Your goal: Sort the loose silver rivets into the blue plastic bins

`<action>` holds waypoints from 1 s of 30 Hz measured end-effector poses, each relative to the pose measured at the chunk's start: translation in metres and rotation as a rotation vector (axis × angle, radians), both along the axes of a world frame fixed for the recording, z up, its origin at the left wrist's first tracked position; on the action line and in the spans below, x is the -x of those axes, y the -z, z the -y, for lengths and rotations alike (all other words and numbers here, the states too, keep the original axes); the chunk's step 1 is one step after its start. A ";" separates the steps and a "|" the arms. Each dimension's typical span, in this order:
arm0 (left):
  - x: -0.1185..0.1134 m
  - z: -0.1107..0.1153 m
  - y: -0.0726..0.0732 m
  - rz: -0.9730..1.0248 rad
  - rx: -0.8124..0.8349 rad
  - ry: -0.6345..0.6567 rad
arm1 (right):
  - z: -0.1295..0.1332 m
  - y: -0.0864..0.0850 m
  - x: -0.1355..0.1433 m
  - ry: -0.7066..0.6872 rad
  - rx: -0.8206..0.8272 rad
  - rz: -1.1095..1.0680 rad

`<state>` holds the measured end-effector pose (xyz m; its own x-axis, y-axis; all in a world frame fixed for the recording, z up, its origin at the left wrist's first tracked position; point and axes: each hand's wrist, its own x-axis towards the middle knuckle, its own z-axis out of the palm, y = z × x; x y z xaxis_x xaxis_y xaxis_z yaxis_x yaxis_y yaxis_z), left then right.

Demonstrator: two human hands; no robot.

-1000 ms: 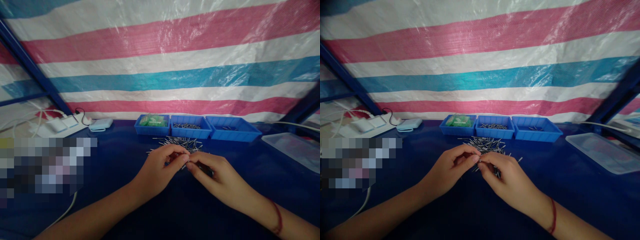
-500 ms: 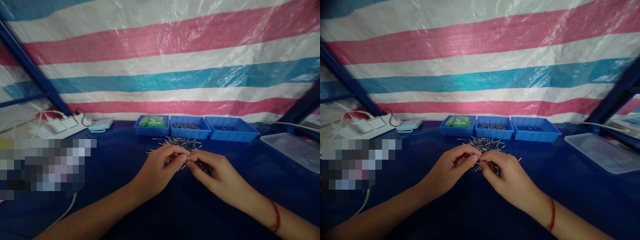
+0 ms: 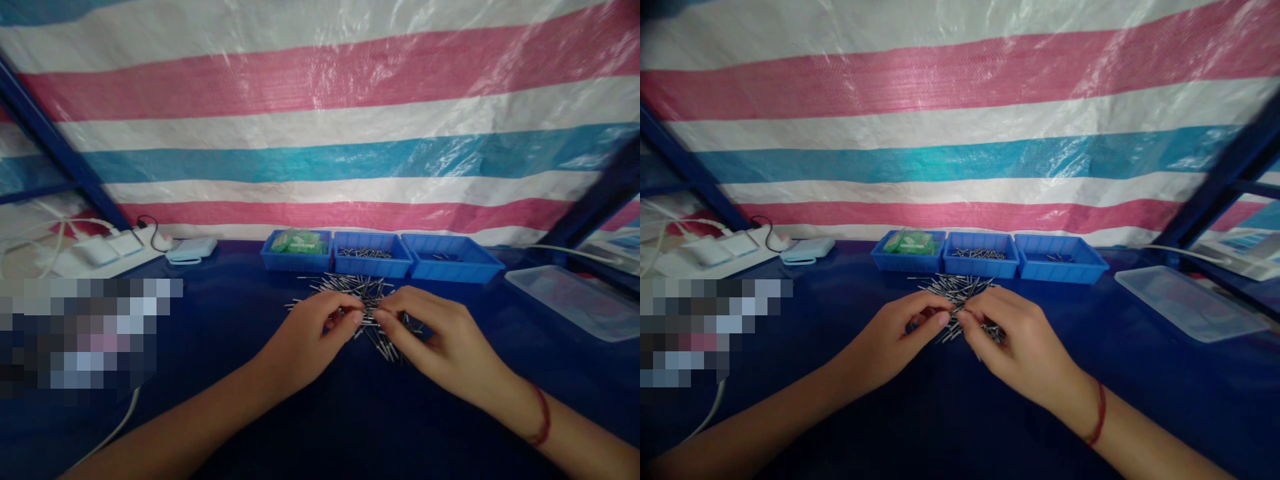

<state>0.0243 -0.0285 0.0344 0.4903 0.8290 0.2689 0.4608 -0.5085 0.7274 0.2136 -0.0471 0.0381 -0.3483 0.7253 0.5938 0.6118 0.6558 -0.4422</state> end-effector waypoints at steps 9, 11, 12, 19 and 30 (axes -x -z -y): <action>0.011 -0.002 0.002 -0.541 -0.292 0.056 | -0.061 0.002 -0.085 0.772 -0.218 0.297; 0.010 -0.002 0.004 -0.618 -0.306 0.062 | -0.067 0.007 -0.094 0.746 -0.212 0.374; 0.010 -0.002 0.004 -0.644 -0.306 0.069 | -0.068 0.009 -0.095 0.737 -0.218 0.387; 0.008 0.001 0.005 -0.703 -0.318 0.096 | -0.051 0.008 -0.062 0.542 -0.145 0.286; 0.006 -0.001 0.003 -0.404 -0.285 -0.037 | -0.016 0.015 -0.006 0.007 0.094 0.155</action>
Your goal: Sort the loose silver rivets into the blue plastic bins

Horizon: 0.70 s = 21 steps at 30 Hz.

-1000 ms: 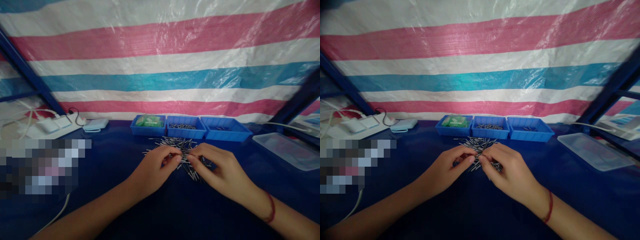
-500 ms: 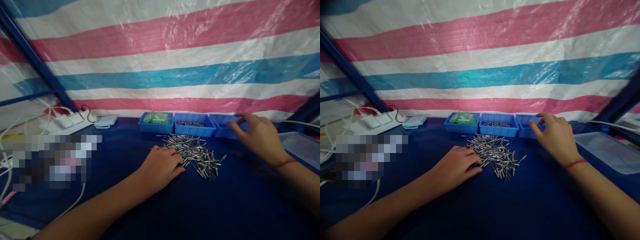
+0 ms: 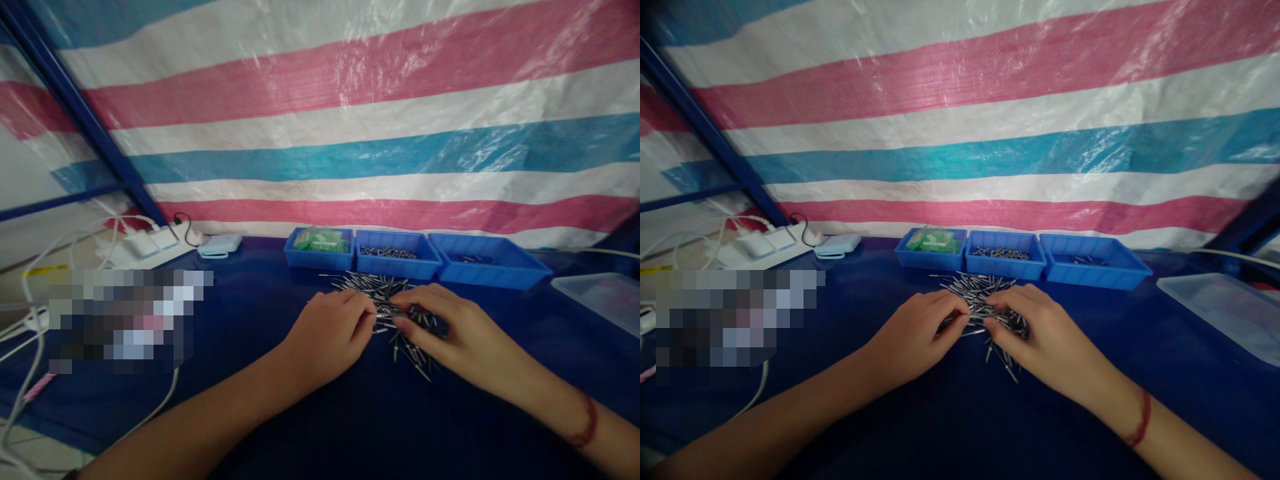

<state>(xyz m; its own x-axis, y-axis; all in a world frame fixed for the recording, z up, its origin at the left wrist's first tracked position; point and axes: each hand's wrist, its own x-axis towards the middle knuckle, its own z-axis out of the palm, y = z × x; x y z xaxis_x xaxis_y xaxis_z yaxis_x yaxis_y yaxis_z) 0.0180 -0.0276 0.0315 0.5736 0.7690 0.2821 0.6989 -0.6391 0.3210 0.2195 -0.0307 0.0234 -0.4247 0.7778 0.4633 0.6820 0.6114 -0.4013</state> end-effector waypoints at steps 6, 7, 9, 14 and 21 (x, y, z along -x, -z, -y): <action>-0.001 0.001 -0.001 0.177 0.036 0.018 | 0.004 0.002 0.005 -0.047 0.064 -0.065; -0.001 0.001 -0.001 0.185 0.041 0.017 | 0.004 0.002 0.005 -0.034 0.073 -0.086; -0.001 0.001 -0.001 0.194 0.054 0.015 | 0.004 0.003 0.005 -0.006 0.087 -0.129; 0.000 0.002 -0.002 0.208 0.084 0.025 | 0.007 0.003 0.007 0.027 0.123 -0.216; -0.004 0.004 -0.004 0.245 0.217 0.134 | 0.011 -0.002 0.013 -0.018 0.260 -0.357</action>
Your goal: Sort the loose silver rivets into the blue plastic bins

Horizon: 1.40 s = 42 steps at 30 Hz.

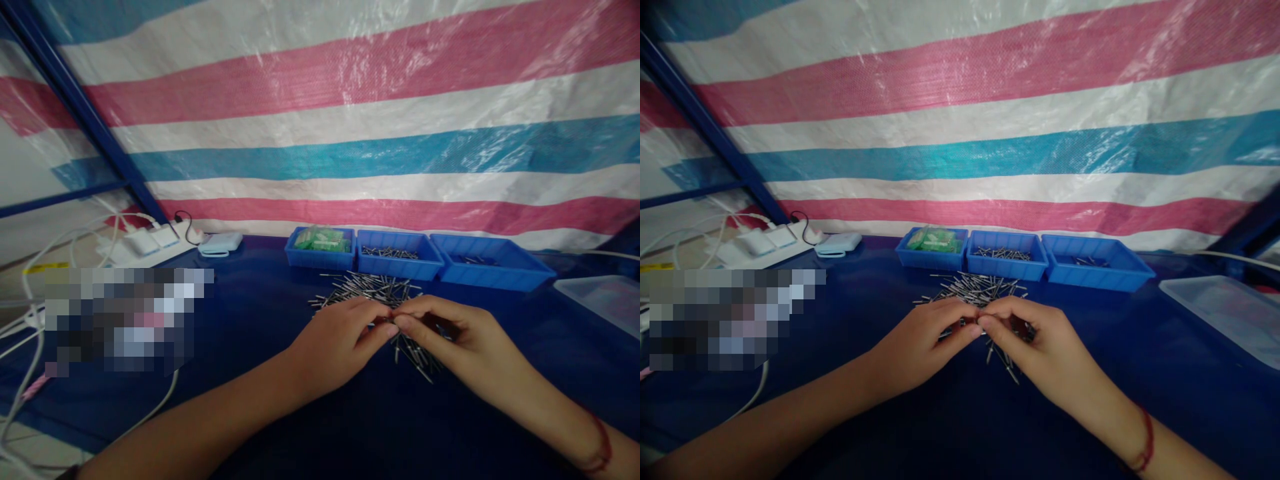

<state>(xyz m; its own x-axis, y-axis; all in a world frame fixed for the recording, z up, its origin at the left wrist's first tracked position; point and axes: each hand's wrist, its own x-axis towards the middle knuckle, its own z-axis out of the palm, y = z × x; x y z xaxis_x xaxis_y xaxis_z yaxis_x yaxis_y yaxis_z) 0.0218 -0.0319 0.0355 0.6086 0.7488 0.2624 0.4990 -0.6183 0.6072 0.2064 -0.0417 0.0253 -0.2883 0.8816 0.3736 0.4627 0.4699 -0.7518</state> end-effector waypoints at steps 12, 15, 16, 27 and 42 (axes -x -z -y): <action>-0.004 0.002 0.001 0.157 0.207 -0.023 | 0.002 -0.001 0.002 -0.003 0.073 -0.183; -0.006 0.002 0.002 0.215 0.252 -0.033 | 0.003 -0.002 0.003 -0.002 0.068 -0.175; -0.006 0.002 0.002 0.224 0.274 -0.035 | 0.003 -0.003 0.004 -0.005 0.071 -0.178; -0.005 0.003 0.003 0.183 0.321 -0.012 | 0.003 -0.004 0.004 -0.010 0.073 -0.205; -0.006 0.000 0.005 0.231 0.073 -0.162 | 0.003 0.000 0.003 0.028 0.033 -0.161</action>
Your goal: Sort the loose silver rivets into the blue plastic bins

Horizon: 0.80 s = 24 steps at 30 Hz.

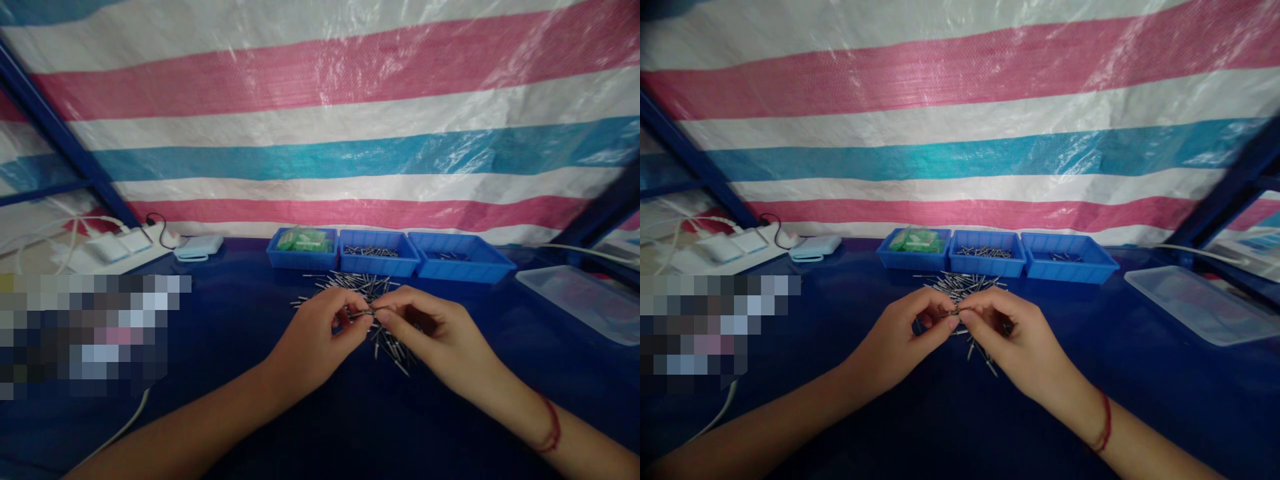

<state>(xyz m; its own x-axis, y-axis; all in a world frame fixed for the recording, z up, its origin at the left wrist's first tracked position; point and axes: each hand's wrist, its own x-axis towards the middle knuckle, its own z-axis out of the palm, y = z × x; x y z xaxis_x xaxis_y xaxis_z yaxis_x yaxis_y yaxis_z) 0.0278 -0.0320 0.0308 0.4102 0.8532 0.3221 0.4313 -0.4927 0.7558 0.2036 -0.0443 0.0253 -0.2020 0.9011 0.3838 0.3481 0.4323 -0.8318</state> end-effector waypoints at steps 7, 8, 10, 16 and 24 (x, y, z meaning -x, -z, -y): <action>0.003 0.003 -0.005 -0.002 -0.145 -0.037 | 0.001 0.000 0.000 -0.020 -0.079 0.144; 0.004 0.003 -0.006 -0.014 -0.137 -0.038 | 0.000 0.000 -0.001 -0.028 -0.100 0.160; 0.004 0.003 -0.006 -0.037 -0.115 -0.034 | -0.004 -0.002 -0.007 0.004 -0.157 0.188; 0.006 -0.002 0.001 -0.185 -0.159 0.056 | -0.038 -0.013 -0.058 0.620 -0.321 0.362; 0.006 -0.007 0.014 -0.611 -0.273 0.130 | -0.070 -0.002 -0.121 0.740 -0.432 0.854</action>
<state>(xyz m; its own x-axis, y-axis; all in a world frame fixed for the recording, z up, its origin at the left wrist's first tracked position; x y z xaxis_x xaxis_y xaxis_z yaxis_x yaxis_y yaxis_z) 0.0215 -0.0246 0.0172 0.6806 0.7058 0.1966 0.6655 -0.7077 0.2371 0.3249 0.0252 0.0275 -0.0268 0.7361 0.6764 0.9954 0.0818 -0.0496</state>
